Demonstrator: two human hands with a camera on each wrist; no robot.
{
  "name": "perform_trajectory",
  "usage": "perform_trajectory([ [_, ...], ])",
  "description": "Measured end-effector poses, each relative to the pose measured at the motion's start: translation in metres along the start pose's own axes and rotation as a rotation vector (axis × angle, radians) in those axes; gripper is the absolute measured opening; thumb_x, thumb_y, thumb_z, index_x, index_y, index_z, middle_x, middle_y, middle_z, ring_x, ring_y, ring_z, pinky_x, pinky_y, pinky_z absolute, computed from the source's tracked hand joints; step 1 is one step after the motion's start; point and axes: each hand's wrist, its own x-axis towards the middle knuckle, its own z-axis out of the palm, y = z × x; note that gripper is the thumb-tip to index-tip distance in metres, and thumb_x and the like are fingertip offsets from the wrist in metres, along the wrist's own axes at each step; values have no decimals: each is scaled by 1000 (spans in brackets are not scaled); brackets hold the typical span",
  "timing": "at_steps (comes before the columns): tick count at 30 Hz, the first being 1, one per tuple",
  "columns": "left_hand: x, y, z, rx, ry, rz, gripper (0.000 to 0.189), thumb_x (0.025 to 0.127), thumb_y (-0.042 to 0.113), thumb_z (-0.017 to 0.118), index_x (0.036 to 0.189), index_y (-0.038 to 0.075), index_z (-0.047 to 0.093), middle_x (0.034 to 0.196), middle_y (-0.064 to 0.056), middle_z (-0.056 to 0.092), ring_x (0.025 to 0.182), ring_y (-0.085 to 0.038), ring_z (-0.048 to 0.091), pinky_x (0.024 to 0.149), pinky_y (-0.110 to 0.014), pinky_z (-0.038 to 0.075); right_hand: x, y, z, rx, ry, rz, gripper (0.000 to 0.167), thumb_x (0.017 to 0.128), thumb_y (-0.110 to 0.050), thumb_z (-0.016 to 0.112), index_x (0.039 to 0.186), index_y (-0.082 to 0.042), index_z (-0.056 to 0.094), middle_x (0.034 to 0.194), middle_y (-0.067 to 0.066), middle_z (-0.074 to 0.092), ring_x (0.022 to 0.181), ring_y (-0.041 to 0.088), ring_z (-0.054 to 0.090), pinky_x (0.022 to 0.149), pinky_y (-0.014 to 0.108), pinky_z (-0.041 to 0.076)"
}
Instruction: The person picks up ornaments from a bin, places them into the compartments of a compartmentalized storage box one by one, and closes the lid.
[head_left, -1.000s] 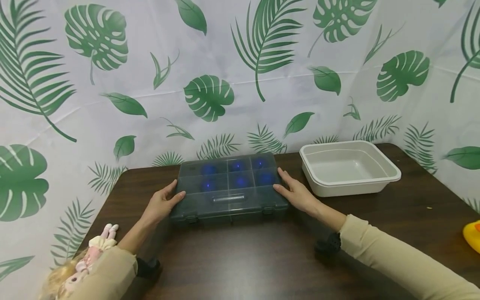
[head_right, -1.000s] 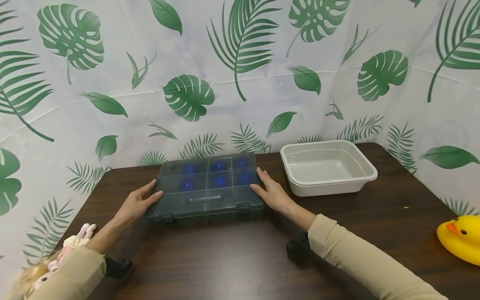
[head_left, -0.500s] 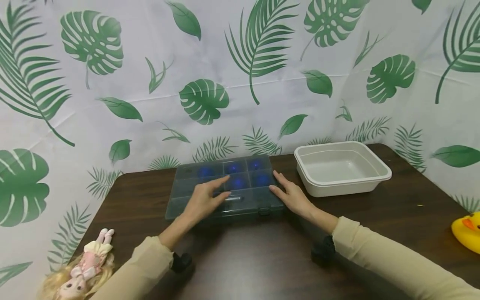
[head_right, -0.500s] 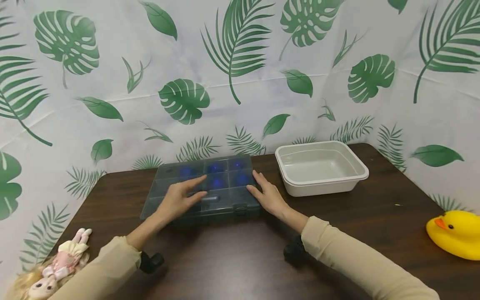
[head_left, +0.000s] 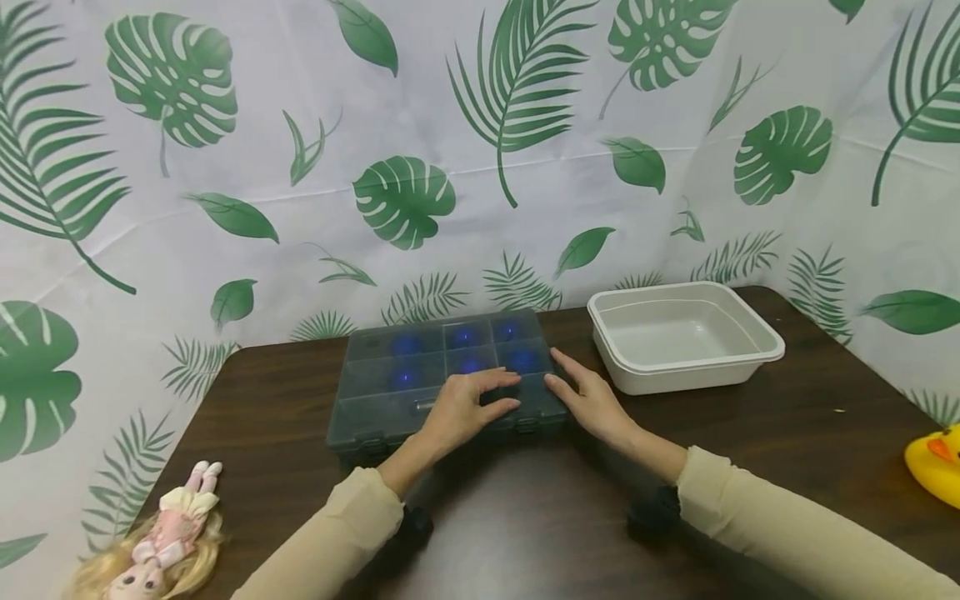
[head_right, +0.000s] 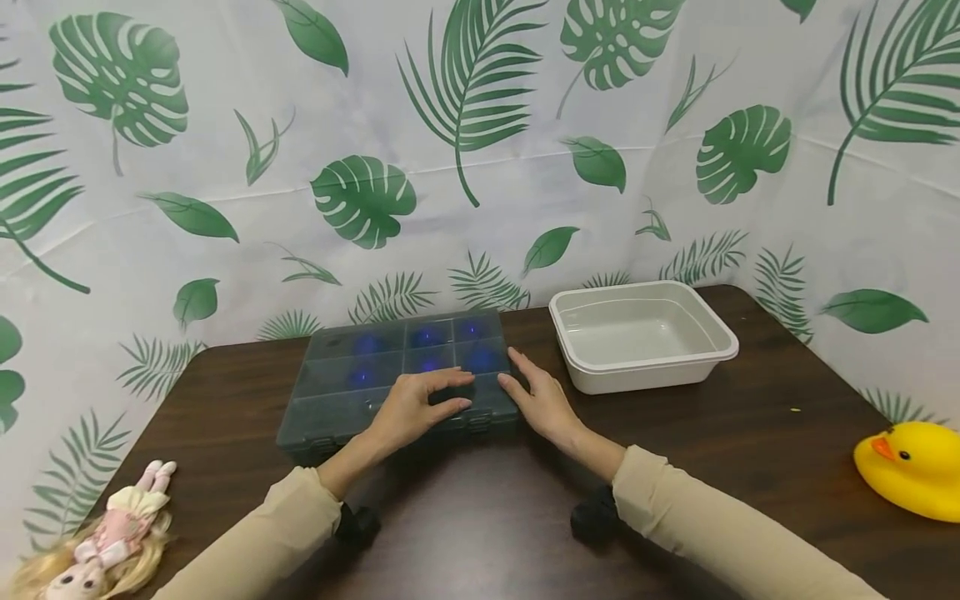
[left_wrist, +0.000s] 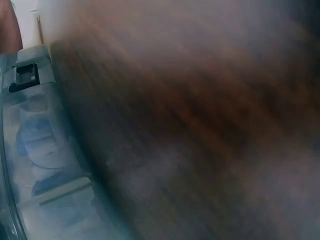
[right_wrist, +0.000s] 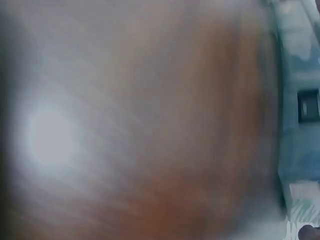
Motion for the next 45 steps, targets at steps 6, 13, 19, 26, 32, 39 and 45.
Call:
perform_trajectory([
  [6,4,3,-2,27,-29,-1,29,83,22,71,109,8,71,116,-5,68,109,-19,63,78,-31,55,-38,-12,-5,385,71,228,42,100,-13,45,137,7,39,138,25,45,125,33,48,101,39,44],
  [13,3,2,-5,22,-66,11,27,85,19,69,108,7,71,116,-6,67,112,-19,62,89,-34,52,-68,-30,6,858,62,582,42,101,-6,39,138,13,30,136,28,43,107,14,59,94,25,49],
  [19,3,2,-5,23,-78,23,27,85,18,69,109,6,71,117,-8,66,114,-19,60,91,-34,51,-70,-43,31,1002,74,657,40,100,-3,39,136,14,34,136,30,44,110,21,60,96,29,48],
  [26,2,0,-3,13,-69,28,26,85,17,69,108,5,71,116,-8,66,114,-20,60,91,-34,51,-73,-50,52,1071,124,634,40,101,-1,35,137,15,29,135,32,42,112,22,59,98,31,46],
  [32,2,-1,-3,14,-61,23,26,85,18,69,108,6,71,115,-7,67,114,-19,60,91,-33,51,-74,-49,59,1081,129,611,41,101,-2,33,139,13,27,137,32,40,114,22,57,98,31,46],
  [39,3,-1,-3,20,-50,40,26,85,18,69,108,6,71,115,-7,67,113,-19,61,91,-34,51,-74,-45,56,1043,100,588,40,100,0,34,138,12,28,137,33,40,119,29,54,99,35,45],
  [45,2,-1,-2,18,-63,19,26,85,19,69,109,7,71,116,-7,67,114,-19,60,90,-33,52,-72,-44,55,1007,89,599,33,99,1,37,130,11,33,123,29,53,108,26,62,93,33,50],
])
